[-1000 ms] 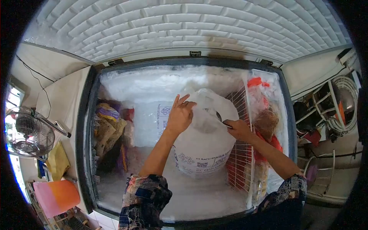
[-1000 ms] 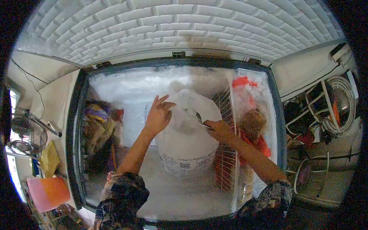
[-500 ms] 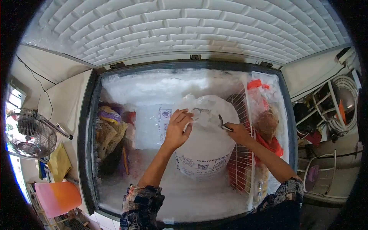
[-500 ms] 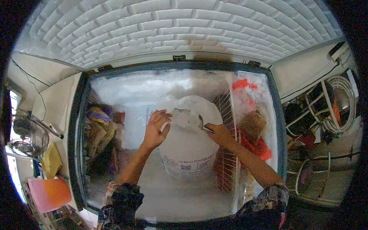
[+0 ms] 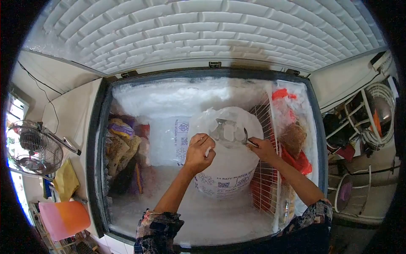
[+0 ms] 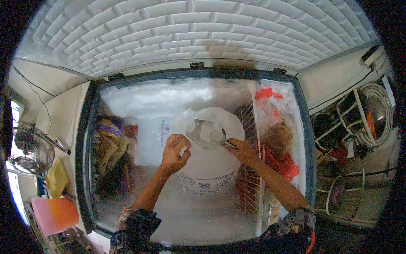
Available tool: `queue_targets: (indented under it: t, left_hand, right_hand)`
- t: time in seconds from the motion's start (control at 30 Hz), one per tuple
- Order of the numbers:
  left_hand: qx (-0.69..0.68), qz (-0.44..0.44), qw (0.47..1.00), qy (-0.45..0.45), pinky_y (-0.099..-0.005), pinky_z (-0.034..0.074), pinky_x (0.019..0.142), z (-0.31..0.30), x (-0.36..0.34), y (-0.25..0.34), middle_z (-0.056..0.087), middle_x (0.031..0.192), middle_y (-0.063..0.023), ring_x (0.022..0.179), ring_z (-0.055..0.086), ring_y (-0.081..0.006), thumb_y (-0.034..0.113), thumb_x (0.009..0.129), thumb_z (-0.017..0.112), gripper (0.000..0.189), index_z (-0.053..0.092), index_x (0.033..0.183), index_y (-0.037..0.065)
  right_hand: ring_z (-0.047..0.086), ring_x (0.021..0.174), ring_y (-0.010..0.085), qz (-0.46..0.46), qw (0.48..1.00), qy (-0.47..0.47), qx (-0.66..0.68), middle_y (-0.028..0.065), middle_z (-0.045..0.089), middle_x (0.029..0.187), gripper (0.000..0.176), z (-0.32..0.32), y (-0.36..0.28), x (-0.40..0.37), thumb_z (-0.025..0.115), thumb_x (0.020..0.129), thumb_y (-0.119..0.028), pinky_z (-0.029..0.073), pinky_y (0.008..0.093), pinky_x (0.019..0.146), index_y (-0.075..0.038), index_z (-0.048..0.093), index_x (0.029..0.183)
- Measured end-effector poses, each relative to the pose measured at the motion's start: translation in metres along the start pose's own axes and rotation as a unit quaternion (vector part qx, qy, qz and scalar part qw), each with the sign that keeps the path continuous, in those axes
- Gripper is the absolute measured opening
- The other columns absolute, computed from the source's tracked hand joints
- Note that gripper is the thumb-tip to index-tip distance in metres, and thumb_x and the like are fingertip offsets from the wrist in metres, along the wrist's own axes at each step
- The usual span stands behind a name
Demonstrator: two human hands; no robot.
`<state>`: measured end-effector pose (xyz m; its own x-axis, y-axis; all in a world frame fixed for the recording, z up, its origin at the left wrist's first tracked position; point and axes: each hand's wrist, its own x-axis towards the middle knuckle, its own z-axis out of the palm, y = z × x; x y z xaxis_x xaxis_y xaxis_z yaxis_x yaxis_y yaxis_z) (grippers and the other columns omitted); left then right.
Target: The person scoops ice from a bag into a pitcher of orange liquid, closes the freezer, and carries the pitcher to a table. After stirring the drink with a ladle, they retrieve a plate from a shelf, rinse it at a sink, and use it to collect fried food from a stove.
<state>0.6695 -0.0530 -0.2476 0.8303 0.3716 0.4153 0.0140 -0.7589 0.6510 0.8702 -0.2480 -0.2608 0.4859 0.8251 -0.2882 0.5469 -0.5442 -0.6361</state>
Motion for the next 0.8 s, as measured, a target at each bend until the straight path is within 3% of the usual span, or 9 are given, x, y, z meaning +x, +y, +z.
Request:
queue_targets:
  t: [0.23, 0.67, 0.8]
  left_hand:
    - [0.016, -0.017, 1.0, -0.014, -0.0416, 0.038, 0.09, 0.0, -0.002, -0.001, 0.06, 0.089, -0.0081, 0.096, 0.053, -0.0299, 0.003, 0.064, 0.06, 0.028, 0.061, 0.091, 0.009]
    - [0.036, 0.007, 0.999, -0.004, -0.0415, 0.038, 0.09, 0.005, -0.005, 0.002, 0.06, 0.091, -0.0072, 0.097, 0.053, -0.0284, 0.003, 0.065, 0.059, 0.026, 0.062, 0.09, 0.009]
    - [0.033, -0.023, 0.999, 0.011, -0.0408, 0.037, 0.093, 0.003, -0.003, 0.012, 0.06, 0.094, -0.0078, 0.101, 0.051, -0.0291, 0.003, 0.067, 0.054, 0.027, 0.061, 0.093, 0.008]
  right_hand:
    - [0.065, 0.082, 0.0346, -0.028, 0.999, 0.032, 0.004, 0.0165, 0.066, 0.092, 0.04, -0.011, 0.01, -0.013, 0.059, 0.085, -0.039, 0.05, 0.0421, 0.074, -0.006, 0.063, 0.106]
    - [0.064, 0.072, 0.0325, -0.038, 0.998, 0.035, -0.038, 0.0172, 0.065, 0.083, 0.036, -0.048, -0.017, -0.032, 0.06, 0.084, -0.035, 0.05, 0.0396, 0.066, -0.006, 0.062, 0.105]
    - [0.065, 0.072, 0.0327, -0.042, 0.998, 0.044, -0.026, 0.0179, 0.065, 0.083, 0.036, -0.051, -0.025, -0.035, 0.06, 0.084, -0.035, 0.05, 0.039, 0.067, -0.006, 0.062, 0.105]
